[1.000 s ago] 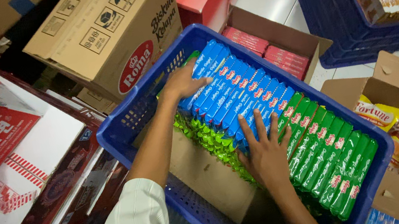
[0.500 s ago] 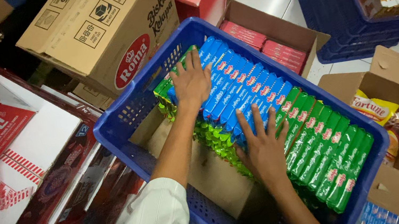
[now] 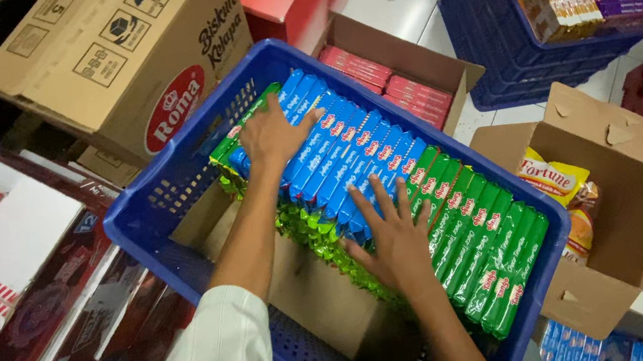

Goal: The person transfers stacks of green and blue snack packets from a cardboard box into a blue plastic crate. They arrange the packets in neat rows, alternating between green and blue stacks, and continue filling the crate until it is full.

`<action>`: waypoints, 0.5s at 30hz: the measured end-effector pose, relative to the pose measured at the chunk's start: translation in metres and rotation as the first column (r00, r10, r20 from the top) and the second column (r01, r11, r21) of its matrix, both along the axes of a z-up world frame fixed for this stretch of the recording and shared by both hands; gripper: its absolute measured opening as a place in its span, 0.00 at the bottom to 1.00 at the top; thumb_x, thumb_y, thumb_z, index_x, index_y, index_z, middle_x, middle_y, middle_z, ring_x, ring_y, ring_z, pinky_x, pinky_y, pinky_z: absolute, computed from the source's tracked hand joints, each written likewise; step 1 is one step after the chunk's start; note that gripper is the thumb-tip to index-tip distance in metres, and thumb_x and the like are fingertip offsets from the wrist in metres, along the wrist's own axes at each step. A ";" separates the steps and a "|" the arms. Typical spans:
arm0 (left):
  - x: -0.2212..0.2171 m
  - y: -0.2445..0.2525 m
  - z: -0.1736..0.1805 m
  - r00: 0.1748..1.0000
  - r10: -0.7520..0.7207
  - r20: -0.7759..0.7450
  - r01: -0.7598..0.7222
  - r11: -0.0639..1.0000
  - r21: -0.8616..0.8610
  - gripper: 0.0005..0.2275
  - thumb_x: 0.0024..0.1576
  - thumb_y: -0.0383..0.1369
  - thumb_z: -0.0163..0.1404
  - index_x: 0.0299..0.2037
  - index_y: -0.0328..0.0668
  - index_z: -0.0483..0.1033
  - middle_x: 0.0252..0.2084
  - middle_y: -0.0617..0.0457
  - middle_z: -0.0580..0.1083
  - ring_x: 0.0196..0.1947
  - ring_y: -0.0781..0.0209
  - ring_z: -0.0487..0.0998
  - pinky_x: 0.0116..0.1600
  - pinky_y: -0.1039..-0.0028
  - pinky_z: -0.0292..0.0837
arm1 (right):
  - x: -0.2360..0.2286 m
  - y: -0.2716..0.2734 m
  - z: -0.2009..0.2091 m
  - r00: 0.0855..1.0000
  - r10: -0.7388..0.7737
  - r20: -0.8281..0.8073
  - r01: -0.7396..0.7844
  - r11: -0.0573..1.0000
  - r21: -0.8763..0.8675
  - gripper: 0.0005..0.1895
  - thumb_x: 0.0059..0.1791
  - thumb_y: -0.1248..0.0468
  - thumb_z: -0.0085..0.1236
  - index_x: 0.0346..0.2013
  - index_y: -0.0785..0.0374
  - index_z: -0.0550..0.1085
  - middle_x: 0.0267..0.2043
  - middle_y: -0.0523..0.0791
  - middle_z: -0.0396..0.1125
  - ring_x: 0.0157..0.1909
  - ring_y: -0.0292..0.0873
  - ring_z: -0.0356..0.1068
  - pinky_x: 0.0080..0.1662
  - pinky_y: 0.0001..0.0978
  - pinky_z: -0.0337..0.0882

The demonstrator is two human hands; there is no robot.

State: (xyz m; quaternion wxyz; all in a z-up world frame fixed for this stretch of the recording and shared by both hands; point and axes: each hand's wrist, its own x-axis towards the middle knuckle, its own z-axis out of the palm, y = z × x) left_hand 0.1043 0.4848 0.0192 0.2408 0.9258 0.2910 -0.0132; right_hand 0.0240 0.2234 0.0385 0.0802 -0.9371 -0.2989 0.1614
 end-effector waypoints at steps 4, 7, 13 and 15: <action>0.000 -0.004 -0.003 1.000 -0.023 -0.014 0.023 0.999 0.036 0.43 0.56 0.69 0.40 0.68 0.37 0.61 0.58 0.27 0.72 0.54 0.26 0.77 0.52 0.41 0.72 | 0.003 0.000 -0.001 1.000 0.002 0.020 -0.001 0.999 -0.053 0.48 0.50 0.33 0.48 0.79 0.32 0.39 0.83 0.45 0.31 0.80 0.69 0.28 0.67 0.81 0.38; 0.006 -0.004 -0.019 0.999 -0.045 -0.028 0.048 0.987 0.153 0.41 0.60 0.68 0.34 0.68 0.36 0.60 0.60 0.27 0.70 0.54 0.25 0.76 0.53 0.41 0.71 | 0.004 0.003 0.001 0.998 -0.012 0.056 0.015 0.998 -0.055 0.46 0.50 0.26 0.36 0.79 0.31 0.39 0.83 0.44 0.30 0.80 0.67 0.28 0.67 0.81 0.37; -0.006 -0.026 -0.020 0.989 -0.135 0.058 0.109 0.940 0.323 0.37 0.67 0.61 0.27 0.77 0.39 0.48 0.74 0.36 0.57 0.72 0.31 0.56 0.66 0.41 0.54 | 0.015 -0.026 -0.008 0.941 -0.327 0.092 0.334 0.940 -0.075 0.38 0.54 0.29 0.26 0.78 0.30 0.48 0.82 0.45 0.41 0.80 0.65 0.33 0.67 0.83 0.33; -0.010 -0.037 -0.012 0.975 -0.214 0.053 0.192 0.942 0.276 0.34 0.67 0.57 0.31 0.79 0.46 0.46 0.81 0.41 0.46 0.78 0.29 0.41 0.73 0.33 0.38 | 0.018 -0.046 -0.025 0.829 -0.548 0.114 0.547 0.836 0.041 0.39 0.56 0.29 0.24 0.79 0.36 0.47 0.83 0.50 0.34 0.78 0.74 0.28 0.61 0.92 0.30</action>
